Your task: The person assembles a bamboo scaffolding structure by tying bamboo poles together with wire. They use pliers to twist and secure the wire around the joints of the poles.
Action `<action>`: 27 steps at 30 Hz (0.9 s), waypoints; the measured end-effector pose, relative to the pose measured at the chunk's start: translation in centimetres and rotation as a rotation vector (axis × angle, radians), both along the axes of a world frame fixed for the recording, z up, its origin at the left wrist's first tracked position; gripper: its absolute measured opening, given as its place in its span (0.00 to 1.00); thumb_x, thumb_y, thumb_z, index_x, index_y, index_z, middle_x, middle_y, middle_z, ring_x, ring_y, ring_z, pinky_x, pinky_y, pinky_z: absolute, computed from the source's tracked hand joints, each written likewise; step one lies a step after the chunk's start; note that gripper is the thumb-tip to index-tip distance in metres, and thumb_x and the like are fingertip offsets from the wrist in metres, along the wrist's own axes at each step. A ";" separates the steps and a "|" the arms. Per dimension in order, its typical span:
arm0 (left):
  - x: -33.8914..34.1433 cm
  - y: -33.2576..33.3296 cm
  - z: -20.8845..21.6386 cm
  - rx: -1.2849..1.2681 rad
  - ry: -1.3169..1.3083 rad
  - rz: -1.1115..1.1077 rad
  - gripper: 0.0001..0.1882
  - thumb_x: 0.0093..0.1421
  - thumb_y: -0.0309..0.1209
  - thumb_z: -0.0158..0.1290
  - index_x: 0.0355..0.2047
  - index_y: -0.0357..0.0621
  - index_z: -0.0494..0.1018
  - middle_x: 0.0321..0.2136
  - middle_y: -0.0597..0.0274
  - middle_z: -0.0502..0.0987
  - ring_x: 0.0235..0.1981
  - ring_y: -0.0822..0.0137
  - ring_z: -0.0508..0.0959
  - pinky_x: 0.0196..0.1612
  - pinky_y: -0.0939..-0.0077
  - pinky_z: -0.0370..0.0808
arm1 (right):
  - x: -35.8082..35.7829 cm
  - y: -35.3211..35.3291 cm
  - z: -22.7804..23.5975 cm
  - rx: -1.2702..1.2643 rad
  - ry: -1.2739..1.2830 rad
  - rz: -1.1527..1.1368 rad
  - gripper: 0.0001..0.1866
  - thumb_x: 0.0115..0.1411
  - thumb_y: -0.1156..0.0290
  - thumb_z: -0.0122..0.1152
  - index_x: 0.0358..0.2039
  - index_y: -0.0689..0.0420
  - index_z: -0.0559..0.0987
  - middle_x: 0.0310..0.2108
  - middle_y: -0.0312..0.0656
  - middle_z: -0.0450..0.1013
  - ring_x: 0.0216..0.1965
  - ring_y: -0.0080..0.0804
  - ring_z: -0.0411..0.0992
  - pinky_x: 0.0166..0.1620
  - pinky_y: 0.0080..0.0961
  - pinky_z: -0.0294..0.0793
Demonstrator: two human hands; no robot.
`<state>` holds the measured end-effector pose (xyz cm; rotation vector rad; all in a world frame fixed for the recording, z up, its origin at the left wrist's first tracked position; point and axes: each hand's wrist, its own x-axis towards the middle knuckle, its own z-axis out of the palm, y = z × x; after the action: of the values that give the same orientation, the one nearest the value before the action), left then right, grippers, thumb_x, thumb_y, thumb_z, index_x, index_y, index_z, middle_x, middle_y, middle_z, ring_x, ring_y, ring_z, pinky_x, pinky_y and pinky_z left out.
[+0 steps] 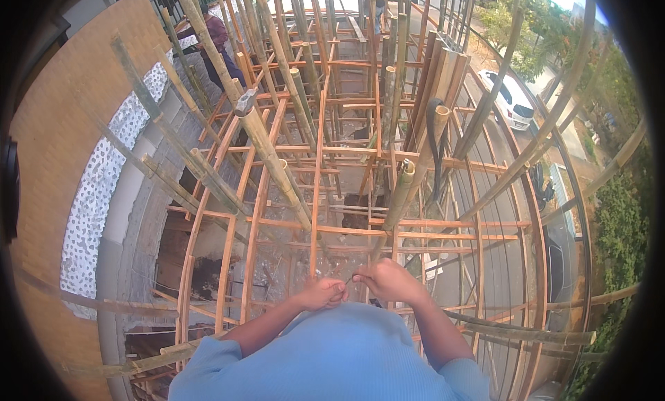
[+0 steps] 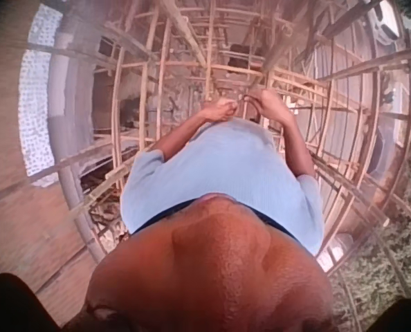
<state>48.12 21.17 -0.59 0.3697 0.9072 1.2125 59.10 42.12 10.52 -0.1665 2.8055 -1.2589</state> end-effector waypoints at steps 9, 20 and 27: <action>-1.8 1.5 0.7 -0.116 0.056 0.298 0.18 0.71 0.43 0.41 0.26 0.48 0.62 0.13 0.76 0.51 0.11 0.81 0.50 0.14 0.82 0.46 | 0.5 -1.6 -3.2 0.146 -0.261 0.102 0.11 0.64 0.66 0.53 0.35 0.60 0.80 0.28 0.53 0.76 0.33 0.55 0.75 0.38 0.43 0.72; -2.5 2.3 1.5 -0.019 0.006 0.335 0.20 0.69 0.48 0.43 0.25 0.49 0.61 0.13 0.76 0.51 0.12 0.80 0.49 0.15 0.82 0.46 | 0.3 0.4 -3.2 0.250 -0.304 -0.051 0.17 0.67 0.61 0.46 0.47 0.58 0.76 0.31 0.56 0.76 0.36 0.56 0.75 0.39 0.48 0.72; 1.3 2.9 -0.7 -0.047 0.101 0.089 0.20 0.70 0.47 0.42 0.25 0.49 0.63 0.14 0.76 0.54 0.13 0.79 0.52 0.16 0.82 0.48 | 1.1 0.8 3.5 0.220 -0.223 0.179 0.15 0.65 0.61 0.50 0.45 0.55 0.77 0.31 0.50 0.77 0.36 0.52 0.75 0.38 0.46 0.72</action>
<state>49.39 24.07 -1.26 0.3582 1.0474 1.2606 60.24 42.88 13.98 -0.2428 2.6436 -0.8658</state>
